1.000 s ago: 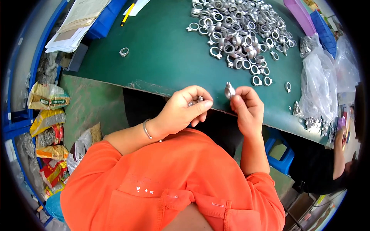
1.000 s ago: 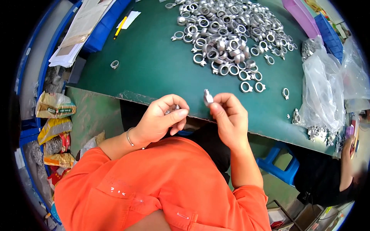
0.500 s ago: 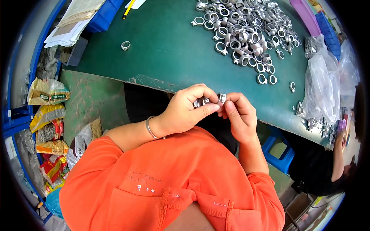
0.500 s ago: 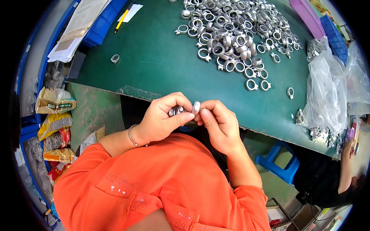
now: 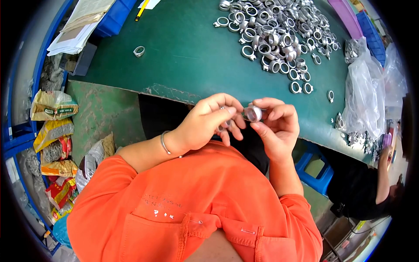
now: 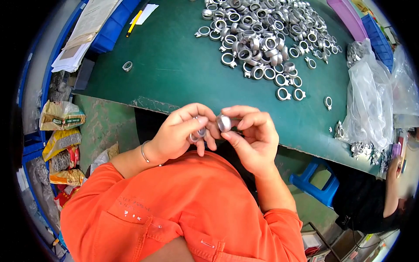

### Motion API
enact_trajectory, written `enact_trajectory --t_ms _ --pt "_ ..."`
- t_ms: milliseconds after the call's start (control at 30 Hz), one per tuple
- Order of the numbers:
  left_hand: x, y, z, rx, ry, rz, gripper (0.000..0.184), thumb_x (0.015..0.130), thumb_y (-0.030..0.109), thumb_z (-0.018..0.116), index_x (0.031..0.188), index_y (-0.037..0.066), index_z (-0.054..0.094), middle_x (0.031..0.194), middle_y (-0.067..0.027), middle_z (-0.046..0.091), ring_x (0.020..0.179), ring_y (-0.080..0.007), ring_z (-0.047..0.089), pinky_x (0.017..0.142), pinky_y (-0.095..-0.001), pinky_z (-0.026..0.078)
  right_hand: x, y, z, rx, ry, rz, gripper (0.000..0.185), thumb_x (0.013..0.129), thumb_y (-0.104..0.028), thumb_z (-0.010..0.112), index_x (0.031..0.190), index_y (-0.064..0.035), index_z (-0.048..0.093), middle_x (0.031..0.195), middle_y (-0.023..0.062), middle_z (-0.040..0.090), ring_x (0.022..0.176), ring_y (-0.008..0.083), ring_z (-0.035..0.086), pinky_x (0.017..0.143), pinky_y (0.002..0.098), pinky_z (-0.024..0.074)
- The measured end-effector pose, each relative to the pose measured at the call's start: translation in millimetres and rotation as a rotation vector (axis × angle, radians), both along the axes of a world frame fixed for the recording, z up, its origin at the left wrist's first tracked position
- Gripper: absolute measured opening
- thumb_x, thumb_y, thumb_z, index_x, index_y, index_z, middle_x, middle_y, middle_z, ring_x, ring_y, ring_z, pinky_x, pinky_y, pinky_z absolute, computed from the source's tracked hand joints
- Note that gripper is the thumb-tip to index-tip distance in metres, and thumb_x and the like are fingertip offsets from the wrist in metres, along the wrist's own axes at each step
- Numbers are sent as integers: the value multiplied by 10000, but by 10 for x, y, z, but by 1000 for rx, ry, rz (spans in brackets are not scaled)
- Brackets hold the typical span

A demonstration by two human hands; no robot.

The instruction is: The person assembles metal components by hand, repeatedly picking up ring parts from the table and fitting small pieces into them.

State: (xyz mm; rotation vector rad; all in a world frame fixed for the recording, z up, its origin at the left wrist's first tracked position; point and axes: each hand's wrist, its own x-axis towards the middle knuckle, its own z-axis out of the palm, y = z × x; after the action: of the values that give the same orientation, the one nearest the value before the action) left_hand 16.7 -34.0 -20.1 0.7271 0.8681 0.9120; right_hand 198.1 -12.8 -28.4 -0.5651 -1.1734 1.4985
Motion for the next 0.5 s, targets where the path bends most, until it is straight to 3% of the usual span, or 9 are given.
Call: enact_trajectory --t_ms 67,100,133,200,267,333,400,467,500 --pt "-10 12 13 -308 -351 -66 310 956 218 393 1122 -30 476 871 -124 602 733 -187 633 518 -284 559 87 89 17 403 -316 103 199 712 142 592 831 -12 550 1023 166 604 924 265 605 803 350 489" --pt "-47 -3 -56 -298 -377 -124 369 962 254 368 1156 -46 459 890 -143 609 748 -217 647 538 -297 577 86 90 85 448 -362 146 182 697 121 609 814 -14 574 979 153 617 901 273 606 793 350 484" --pt "-68 -14 -61 -353 -367 -158 309 943 214 423 1109 -38 489 900 -157 613 723 -219 648 504 -270 562 92 95 173 494 -411 188 166 681 100 626 796 -16 597 934 139 629 878 282 608 784 351 480" --pt "-152 -76 -186 -401 -300 -270 239 917 160 473 1055 -31 513 899 -166 616 709 -205 647 479 -251 545 239 148 238 584 -713 -41 117 707 59 618 804 -3 596 868 145 617 777 269 592 700 325 469" --pt "-204 -119 -349 -499 -248 -294 176 898 111 486 995 -24 541 881 -160 620 686 -191 641 456 -234 522 394 240 103 461 -1036 -456 106 738 18 617 839 -11 602 819 125 582 747 273 553 677 339 449" --pt "-237 -118 -697 -554 -209 -256 174 899 115 486 983 -25 544 882 -155 622 694 -187 638 477 -242 526 477 354 87 384 -1279 -635 117 764 -39 632 876 -21 607 796 110 536 757 280 513 686 367 427" --pt "-198 -90 -958 -665 -200 -49 248 925 192 462 1002 -35 528 869 -152 613 794 -236 634 681 -331 552 509 416 17 405 -1346 -647 141 775 -87 649 895 -24 608 820 104 525 784 272 500 698 378 416" --pt "-161 10 -1143 -666 -205 87 330 948 260 411 1050 -36 518 1018 -201 577 906 -298 606 777 -405 528 501 436 20 488 -1446 -651 146 771 -98 660 891 -30 613 809 95 532 776 279 499 707 382 416" --pt "-149 55 -1147 -732 -92 92 385 959 311 372 1127 -10 503 1150 -198 511 1014 -331 555 856 -458 482 522 436 27 525 -1451 -643 122 775 -92 663 867 -26 617 777 92 546 719 267 517 667 340 436"
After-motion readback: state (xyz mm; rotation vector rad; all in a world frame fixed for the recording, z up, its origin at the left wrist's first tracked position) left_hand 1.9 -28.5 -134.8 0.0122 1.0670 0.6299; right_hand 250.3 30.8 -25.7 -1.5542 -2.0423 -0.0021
